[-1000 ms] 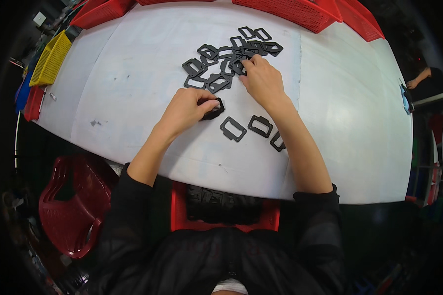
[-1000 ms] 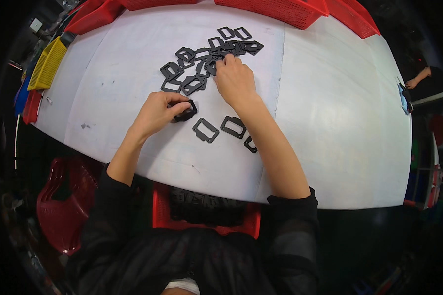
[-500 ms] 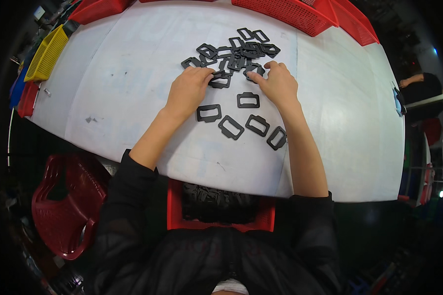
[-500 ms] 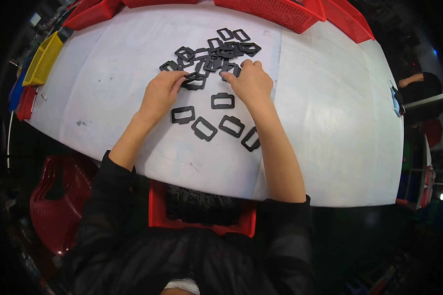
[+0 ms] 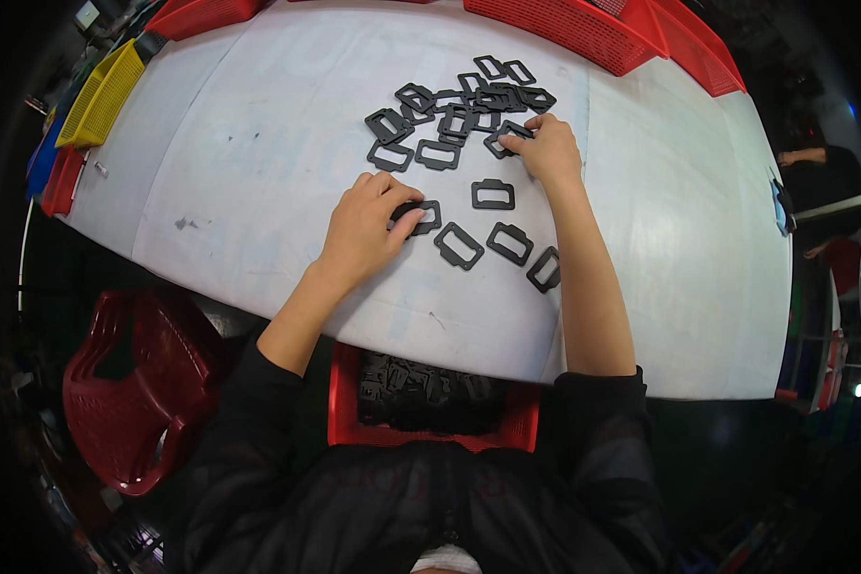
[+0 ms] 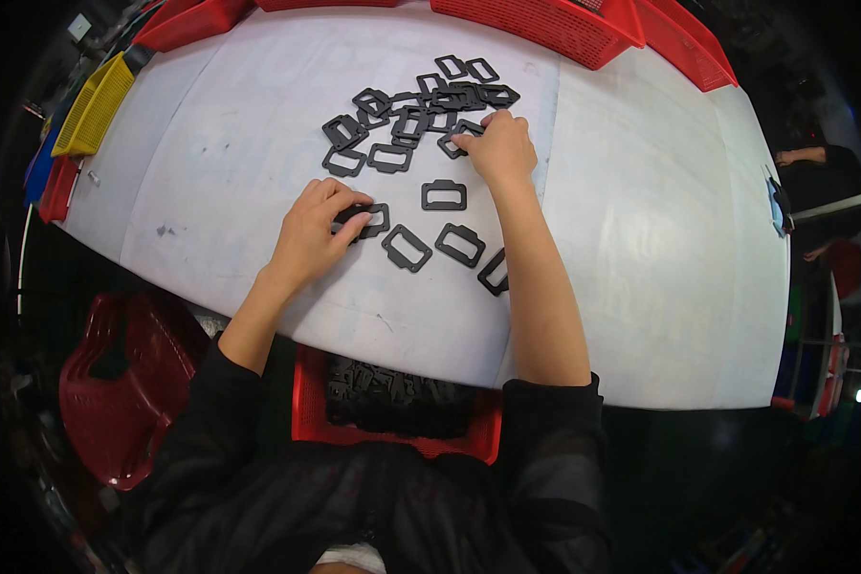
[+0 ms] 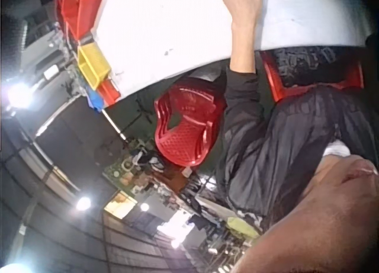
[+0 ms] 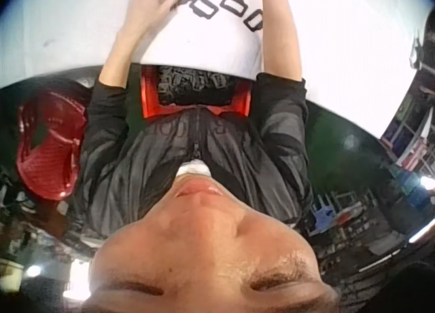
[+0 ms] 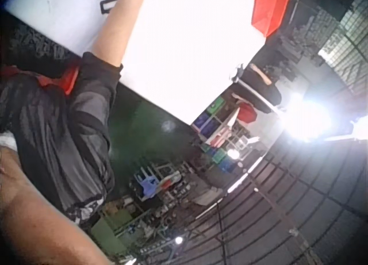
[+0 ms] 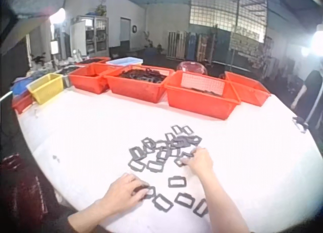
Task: The person empties black plastic pieces from a red basket onto a table, checks the pieces by hand, and drops them into a red basket before placing the filled basket back on the table.
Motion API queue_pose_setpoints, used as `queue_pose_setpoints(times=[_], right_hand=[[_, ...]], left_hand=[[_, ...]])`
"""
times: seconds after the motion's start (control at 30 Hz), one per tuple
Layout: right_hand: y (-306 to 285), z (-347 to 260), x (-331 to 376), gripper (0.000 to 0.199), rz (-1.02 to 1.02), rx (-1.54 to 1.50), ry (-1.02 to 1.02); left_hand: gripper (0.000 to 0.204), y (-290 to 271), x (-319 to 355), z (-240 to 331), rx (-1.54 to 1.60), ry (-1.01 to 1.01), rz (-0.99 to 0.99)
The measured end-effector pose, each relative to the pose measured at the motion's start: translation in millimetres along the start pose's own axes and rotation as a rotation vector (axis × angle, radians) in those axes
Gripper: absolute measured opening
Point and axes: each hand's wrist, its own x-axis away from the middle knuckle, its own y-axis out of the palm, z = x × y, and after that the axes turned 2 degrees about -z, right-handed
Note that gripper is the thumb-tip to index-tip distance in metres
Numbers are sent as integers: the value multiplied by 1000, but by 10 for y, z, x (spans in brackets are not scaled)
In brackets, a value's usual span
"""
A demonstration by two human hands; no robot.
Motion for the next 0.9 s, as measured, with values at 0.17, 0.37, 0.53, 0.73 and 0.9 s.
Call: queue_pose_setpoints(times=[0.17,0.37,0.53,0.73,0.9], right_hand=[[-85,156,-226,51,-370,-164,76],[-453,118,183,33,-337,-17,-227],[-218,343,-29,45,-244,-153,-362],[131,746,-622,46,-395,-153,-319],[178,742,-849,49,-500,-74,-192]], left_hand=[[11,40,30,42,87,-80,-38],[27,80,-208,-23,-112,108,149],[45,576,-481,-101,-301,31,30],[19,786,-528,-57,-424,98,146],[20,736,-486,28,-513,58,109]])
